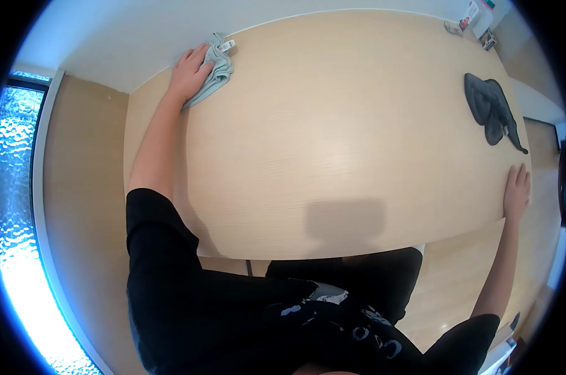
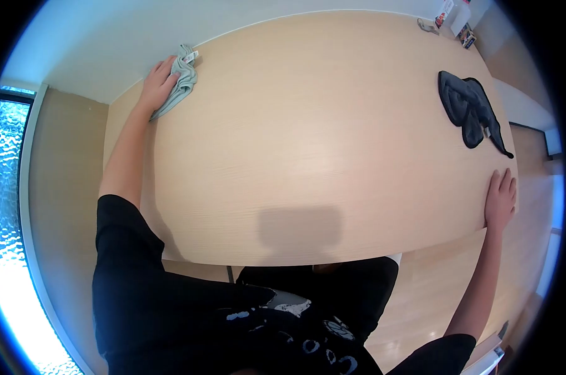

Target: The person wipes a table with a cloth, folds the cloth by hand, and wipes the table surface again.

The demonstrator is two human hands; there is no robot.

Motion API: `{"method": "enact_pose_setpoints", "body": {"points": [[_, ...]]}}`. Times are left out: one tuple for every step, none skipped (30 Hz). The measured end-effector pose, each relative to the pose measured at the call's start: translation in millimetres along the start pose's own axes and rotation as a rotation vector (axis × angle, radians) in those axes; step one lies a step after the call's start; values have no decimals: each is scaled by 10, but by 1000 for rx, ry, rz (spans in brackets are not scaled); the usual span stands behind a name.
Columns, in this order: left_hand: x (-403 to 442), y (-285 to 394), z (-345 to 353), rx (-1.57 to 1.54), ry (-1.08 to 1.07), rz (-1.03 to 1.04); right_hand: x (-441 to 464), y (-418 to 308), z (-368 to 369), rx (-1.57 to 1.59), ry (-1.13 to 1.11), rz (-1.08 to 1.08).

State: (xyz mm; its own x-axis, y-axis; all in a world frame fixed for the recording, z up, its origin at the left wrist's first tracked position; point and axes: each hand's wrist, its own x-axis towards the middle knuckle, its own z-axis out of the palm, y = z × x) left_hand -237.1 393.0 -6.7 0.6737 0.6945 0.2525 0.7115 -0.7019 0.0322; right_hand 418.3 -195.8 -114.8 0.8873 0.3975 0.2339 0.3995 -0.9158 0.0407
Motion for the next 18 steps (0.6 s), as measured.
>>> {"method": "enact_pose_setpoints", "body": {"points": [[15, 90, -49, -11, -21, -5, -5, 27, 8, 9, 18, -14], [5, 153, -99, -23, -44, -16, 6, 32, -11, 12, 7, -7], [20, 116, -60, -16, -21, -26, 25, 21, -24, 14, -2, -3], [57, 60, -12, -8, 1, -38, 32, -23, -32, 17, -12, 0], [37, -5, 25, -3, 22, -55, 37, -41, -49, 24, -30, -4], [-27, 7, -2, -5, 4, -86, 53, -54, -80, 32, -46, -15], [-35, 46, -37, -9, -10, -111, 71, -42, -119, 39, -59, -20], [19, 78, -75, -14, -17, -127, 86, -51, -122, 25, -54, -6], [27, 48, -71, -24, 2, -155, 67, -75, -136, 10, -51, 8], [-11, -5, -53, -33, 13, -184, 64, -100, -119, -7, -56, 20], [-56, -62, -62, -40, 23, -210, 81, -89, -102, 2, -39, 7], [-131, -197, -65, -24, 35, -246, 89, -61, -68, 10, -25, -4], [-255, -402, -78, -6, 44, -282, 81, -35, -31, 19, -15, -16], [-383, -604, -89, 12, 54, -317, 76, -19, -15, 20, -16, -16], [-563, -803, -79, -30, 89, -324, 81, -12, -30, 20, -17, -16], [-746, -932, -89, -73, 123, -330, 78, -12, -55, 19, -19, -16], [-886, -973, -143, -74, 116, -345, 69, -15, -79, 16, -16, -12], [-1045, -981, -200, -72, 108, -363, 69, -32, -91, 13, -14, -11]]}}
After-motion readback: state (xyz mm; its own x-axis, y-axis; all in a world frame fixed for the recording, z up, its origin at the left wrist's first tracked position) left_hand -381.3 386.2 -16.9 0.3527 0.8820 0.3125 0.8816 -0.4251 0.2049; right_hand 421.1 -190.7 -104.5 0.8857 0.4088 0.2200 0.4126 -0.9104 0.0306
